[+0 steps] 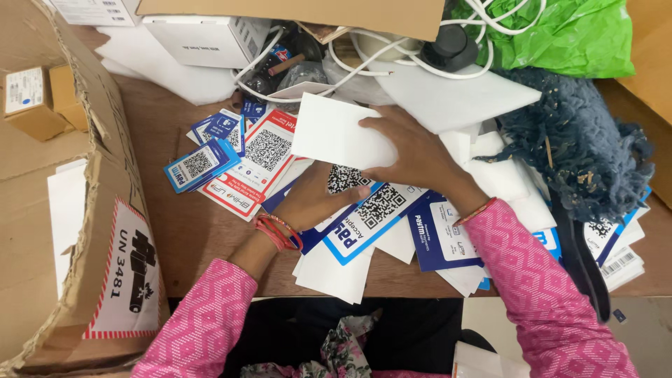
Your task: The person sorts through a pile of cardboard boxes, papers, and packaging materials on a table. They pick up and move various items, including a green plastic bag, white boxes, and papers with QR codes, attempting to organize them into a larger cardboard box.
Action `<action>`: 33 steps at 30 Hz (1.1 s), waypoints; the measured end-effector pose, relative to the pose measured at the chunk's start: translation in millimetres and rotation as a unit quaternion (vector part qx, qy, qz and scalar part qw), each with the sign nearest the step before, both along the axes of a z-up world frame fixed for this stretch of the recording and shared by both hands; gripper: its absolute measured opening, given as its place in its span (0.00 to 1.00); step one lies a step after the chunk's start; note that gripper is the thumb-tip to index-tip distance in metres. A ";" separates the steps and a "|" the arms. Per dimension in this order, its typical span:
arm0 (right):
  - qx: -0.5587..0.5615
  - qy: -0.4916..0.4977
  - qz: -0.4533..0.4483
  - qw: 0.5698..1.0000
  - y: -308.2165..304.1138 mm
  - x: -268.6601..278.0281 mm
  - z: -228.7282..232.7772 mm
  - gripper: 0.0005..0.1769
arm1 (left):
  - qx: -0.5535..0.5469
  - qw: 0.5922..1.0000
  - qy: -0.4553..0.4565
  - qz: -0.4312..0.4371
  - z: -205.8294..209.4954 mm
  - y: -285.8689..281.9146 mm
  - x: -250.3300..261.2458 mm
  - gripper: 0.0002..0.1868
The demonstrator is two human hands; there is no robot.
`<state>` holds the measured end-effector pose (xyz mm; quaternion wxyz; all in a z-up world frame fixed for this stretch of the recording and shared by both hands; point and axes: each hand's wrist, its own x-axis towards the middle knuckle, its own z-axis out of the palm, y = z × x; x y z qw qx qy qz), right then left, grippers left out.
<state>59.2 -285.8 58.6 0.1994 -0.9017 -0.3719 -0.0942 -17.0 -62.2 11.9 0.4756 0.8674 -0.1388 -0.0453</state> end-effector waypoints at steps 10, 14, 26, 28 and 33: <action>-0.032 -0.023 0.068 0.997 7.8 -9.9 -11.2 0.36 | -0.526 0.799 0.133 0.258 -52.0 -20.9 36.0 0.22; 0.047 -0.016 -0.031 0.998 -18.9 -10.4 27.6 0.24 | -0.568 0.785 0.120 0.216 -51.2 -7.3 35.5 0.21; -0.142 0.066 -0.302 0.940 -127.2 31.9 28.7 0.27 | -0.467 0.867 0.083 0.152 -55.8 -9.4 23.6 0.12; -0.187 0.107 -0.296 0.930 -113.0 38.9 17.7 0.30 | -0.483 0.858 0.103 0.142 -53.6 -9.0 19.3 0.12; -0.201 0.093 -0.250 0.943 -44.5 13.5 -10.3 0.38 | -0.444 0.877 0.048 0.177 -51.2 -8.4 18.4 0.13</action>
